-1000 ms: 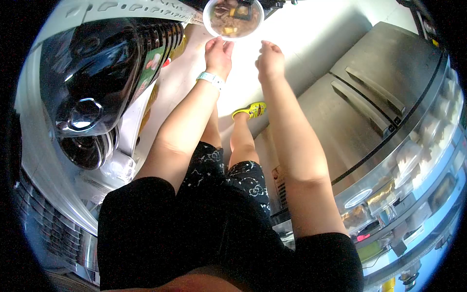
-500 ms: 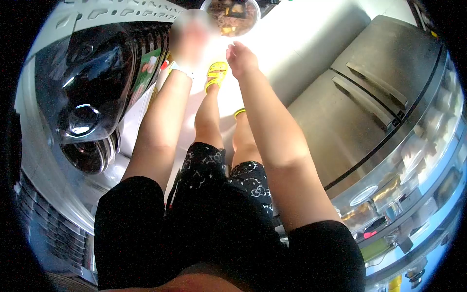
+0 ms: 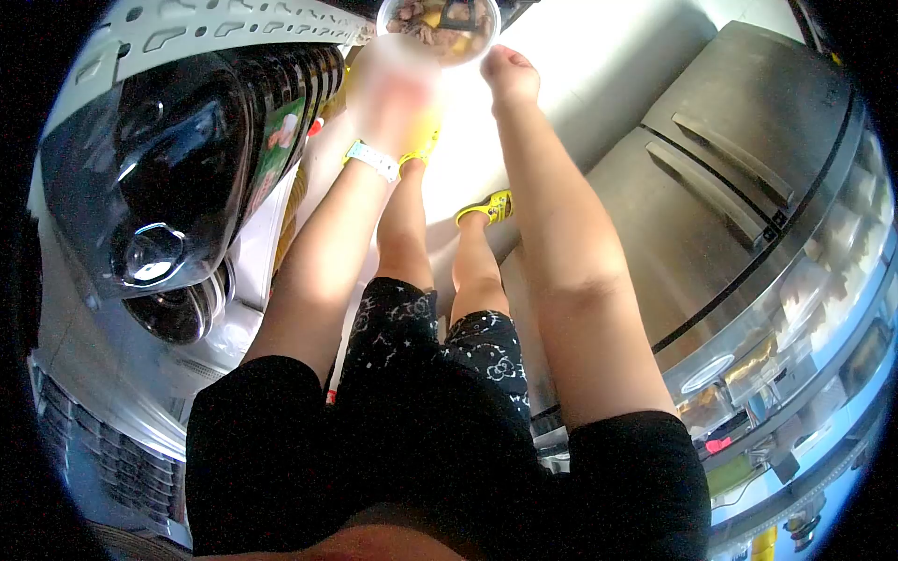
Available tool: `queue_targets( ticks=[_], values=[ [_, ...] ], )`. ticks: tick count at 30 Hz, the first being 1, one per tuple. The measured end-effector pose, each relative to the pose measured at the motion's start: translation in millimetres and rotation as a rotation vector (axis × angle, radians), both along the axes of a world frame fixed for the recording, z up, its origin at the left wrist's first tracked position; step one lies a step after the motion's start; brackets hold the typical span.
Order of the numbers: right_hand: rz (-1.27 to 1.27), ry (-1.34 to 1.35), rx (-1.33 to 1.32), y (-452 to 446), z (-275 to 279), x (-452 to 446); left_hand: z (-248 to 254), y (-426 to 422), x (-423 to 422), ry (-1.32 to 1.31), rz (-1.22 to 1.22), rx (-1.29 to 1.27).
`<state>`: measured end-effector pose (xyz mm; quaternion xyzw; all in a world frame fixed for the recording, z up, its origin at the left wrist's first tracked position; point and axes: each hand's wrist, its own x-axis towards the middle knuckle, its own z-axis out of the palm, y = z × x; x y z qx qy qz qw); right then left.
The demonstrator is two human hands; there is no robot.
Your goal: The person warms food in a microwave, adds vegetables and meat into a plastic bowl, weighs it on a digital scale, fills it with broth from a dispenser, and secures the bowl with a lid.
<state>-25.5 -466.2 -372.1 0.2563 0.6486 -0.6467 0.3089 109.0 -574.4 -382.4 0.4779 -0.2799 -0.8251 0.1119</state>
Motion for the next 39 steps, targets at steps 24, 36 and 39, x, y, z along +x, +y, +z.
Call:
queue_targets(
  ticks=[24, 36, 39],
  values=[
    [-0.287, -0.164, -0.127, 7, 23, 27, 3, -25, 0, -0.004, 0.119, -0.048],
    [0.268, 0.190, -0.064, -30, 109, 23, -29, -37, 10, 0.053, -0.328, -0.952],
    [0.312, 0.161, -0.094, -39, 108, 16, -16, -37, 10, 0.074, -0.234, -0.719]
  ],
)
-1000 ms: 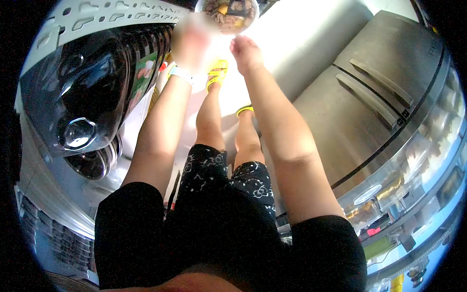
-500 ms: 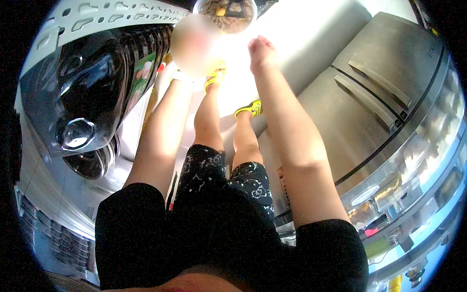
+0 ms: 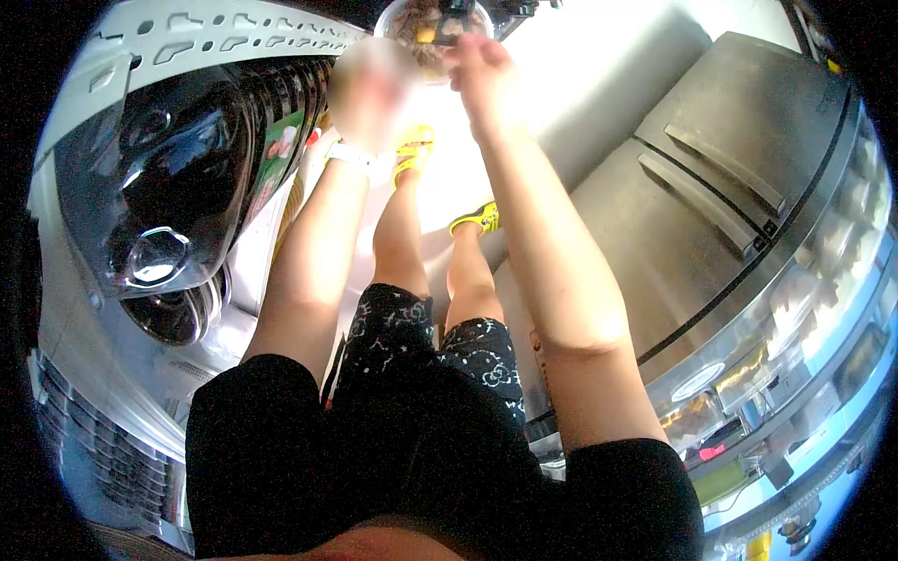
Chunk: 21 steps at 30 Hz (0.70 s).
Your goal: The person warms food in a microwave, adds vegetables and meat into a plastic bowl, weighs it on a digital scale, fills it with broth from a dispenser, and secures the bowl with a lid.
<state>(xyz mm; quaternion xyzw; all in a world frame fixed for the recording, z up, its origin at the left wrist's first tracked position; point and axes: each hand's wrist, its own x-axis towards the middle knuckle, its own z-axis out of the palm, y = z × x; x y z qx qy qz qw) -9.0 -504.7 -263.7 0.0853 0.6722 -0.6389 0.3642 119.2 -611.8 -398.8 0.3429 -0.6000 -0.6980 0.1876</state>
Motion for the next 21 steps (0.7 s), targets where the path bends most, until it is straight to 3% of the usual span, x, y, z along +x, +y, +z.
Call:
queue_targets(
  ticks=[9, 15, 16, 18, 21],
  values=[
    [-0.006, -0.078, 0.004, -7, -1, -8, -5, -1, -1, -0.066, -0.082, -0.318],
    [0.019, -0.071, -0.119, -26, 52, -44, 0, -1, 3, -0.103, -0.027, -0.167],
    [0.053, -0.146, -0.160, -25, 57, -48, 0, -1, 5, -0.152, -0.076, -0.388],
    [0.054, -0.135, 0.052, 7, 38, -55, 0, -9, -3, -0.181, -0.117, -0.619],
    [0.014, -0.023, 0.274, 31, -11, -40, -15, -5, -6, -0.099, -0.017, -0.415]
  ],
)
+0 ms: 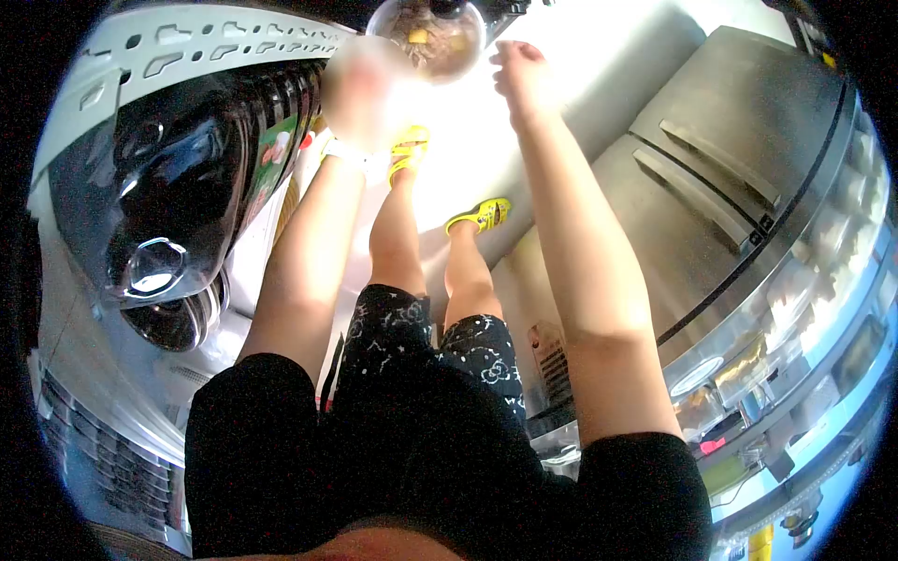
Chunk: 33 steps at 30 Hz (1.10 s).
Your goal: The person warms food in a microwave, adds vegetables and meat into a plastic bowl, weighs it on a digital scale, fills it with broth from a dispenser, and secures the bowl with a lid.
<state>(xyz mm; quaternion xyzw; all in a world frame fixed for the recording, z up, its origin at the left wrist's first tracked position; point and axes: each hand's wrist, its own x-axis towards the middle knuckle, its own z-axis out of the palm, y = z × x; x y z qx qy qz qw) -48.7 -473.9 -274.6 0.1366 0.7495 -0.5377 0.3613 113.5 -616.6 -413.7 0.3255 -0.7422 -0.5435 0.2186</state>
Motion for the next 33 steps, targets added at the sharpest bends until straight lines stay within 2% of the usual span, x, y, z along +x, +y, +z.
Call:
queue_targets(
  ticks=[2, 3, 5, 7, 11, 13, 17, 21, 23, 25, 28, 29, 31, 33],
  values=[
    [0.070, -0.013, 0.086, 5, -34, 4, 2, 2, -5, 0.078, 0.104, 0.165],
    [0.175, 0.053, 0.106, 7, -56, 2, 9, 1, -9, 0.086, 0.144, 0.219],
    [0.198, 0.142, 0.116, 4, -86, -5, 23, -1, -16, 0.108, 0.231, 0.324],
    [0.193, 0.145, 0.095, -2, -97, -9, 21, -6, -21, 0.080, 0.397, 0.641],
    [0.201, 0.210, 0.155, -5, -108, -11, 15, -8, -24, 0.032, 0.392, 0.643],
    [0.239, 0.230, 0.198, -6, -94, -11, 15, -8, -25, 0.051, 0.376, 0.648],
    [0.299, 0.279, 0.255, 7, -95, -3, 32, 0, -21, -0.002, 0.329, 0.628],
    [0.210, 0.262, 0.208, 27, -98, 18, 28, 10, -3, -0.022, 0.274, 0.652],
    [0.167, 0.297, 0.197, 44, -103, 35, 32, 19, 6, -0.061, 0.205, 0.556],
    [0.119, 0.185, 0.214, 58, -77, 50, 47, 32, 19, -0.114, 0.178, 0.558],
    [-0.003, 0.163, 0.110, 92, -67, 77, 53, 49, 36, -0.127, 0.120, 0.553],
    [-0.070, 0.152, 0.064, 102, -55, 89, 76, 57, 36, -0.167, 0.063, 0.577],
    [-0.146, 0.150, 0.077, 126, -19, 108, 108, 74, 39, -0.139, 0.000, 0.619],
    [-0.186, 0.146, 0.153, 150, 43, 119, 134, 79, 45, -0.153, -0.192, 0.529]
  ],
)
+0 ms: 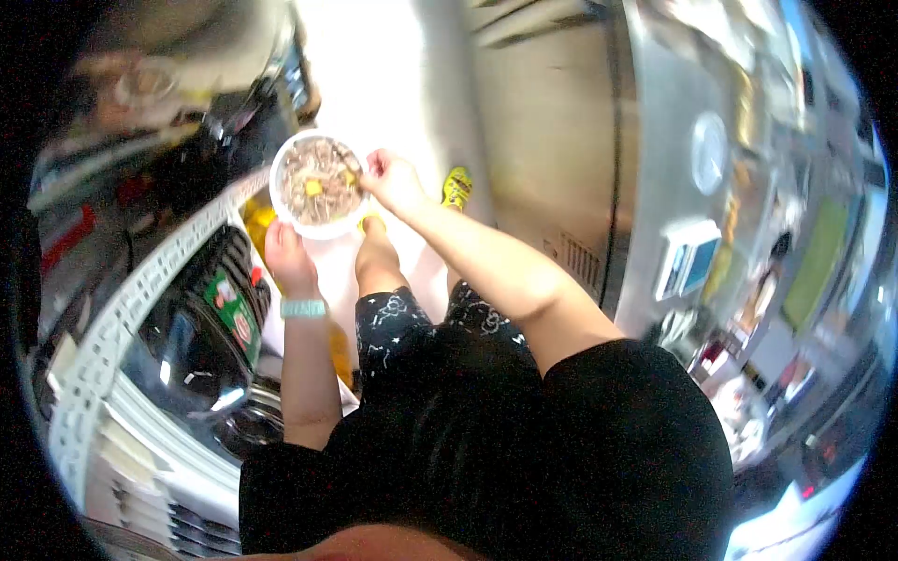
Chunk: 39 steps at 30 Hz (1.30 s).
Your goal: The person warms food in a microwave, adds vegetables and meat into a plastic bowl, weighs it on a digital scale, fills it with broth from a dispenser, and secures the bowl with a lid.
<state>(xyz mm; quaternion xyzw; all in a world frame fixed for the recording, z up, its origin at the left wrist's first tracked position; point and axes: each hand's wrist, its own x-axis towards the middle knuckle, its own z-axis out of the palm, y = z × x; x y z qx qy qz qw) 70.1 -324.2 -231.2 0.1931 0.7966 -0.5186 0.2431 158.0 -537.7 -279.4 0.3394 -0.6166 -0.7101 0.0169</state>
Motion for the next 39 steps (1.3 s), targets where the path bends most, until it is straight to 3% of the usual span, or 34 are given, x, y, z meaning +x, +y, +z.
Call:
queue_targets(
  ticks=[1, 6, 8, 10, 18, 24, 30, 31, 33, 34, 35, 37, 39],
  values=[
    [-0.074, 0.008, -0.006, 14, 20, 11, 29, 15, -5, 0.020, 0.044, 0.045],
    [-0.336, 0.118, 0.003, 81, 123, 56, 131, 58, -40, -0.054, -0.337, 0.070],
    [-0.519, 0.169, -0.106, 113, 156, 68, 191, 104, -59, -0.026, -0.387, 0.147],
    [-0.619, 0.182, -0.078, 151, 187, 85, 216, 142, -71, -0.007, -0.529, 0.136],
    [-0.897, 0.291, 0.048, 288, 234, 130, 276, 312, -95, 0.074, -0.907, 0.262],
    [-1.006, 0.260, 0.048, 367, 229, 151, 262, 407, -92, -0.048, -1.032, 0.238],
    [-0.997, 0.290, 0.012, 438, 235, 183, 257, 458, -76, -0.075, -1.005, 0.309],
    [-0.994, 0.516, 0.408, 455, 235, 197, 253, 465, -74, -0.082, -0.974, 0.312],
    [-1.149, 0.648, 0.641, 500, 316, 235, 237, 470, -77, -0.100, -0.984, 0.345],
    [-1.019, 0.885, 1.149, 540, 313, 263, 234, 475, -77, -0.114, -0.977, 0.384],
    [-1.013, 0.749, 1.371, 565, 335, 289, 239, 481, -73, -0.113, -0.979, 0.384],
    [-1.120, 0.742, 1.399, 598, 367, 323, 258, 487, -61, -0.134, -0.932, 0.350],
    [-0.979, 0.601, 1.484, 632, 375, 351, 264, 488, -60, -0.166, -0.979, 0.352]
  ],
)
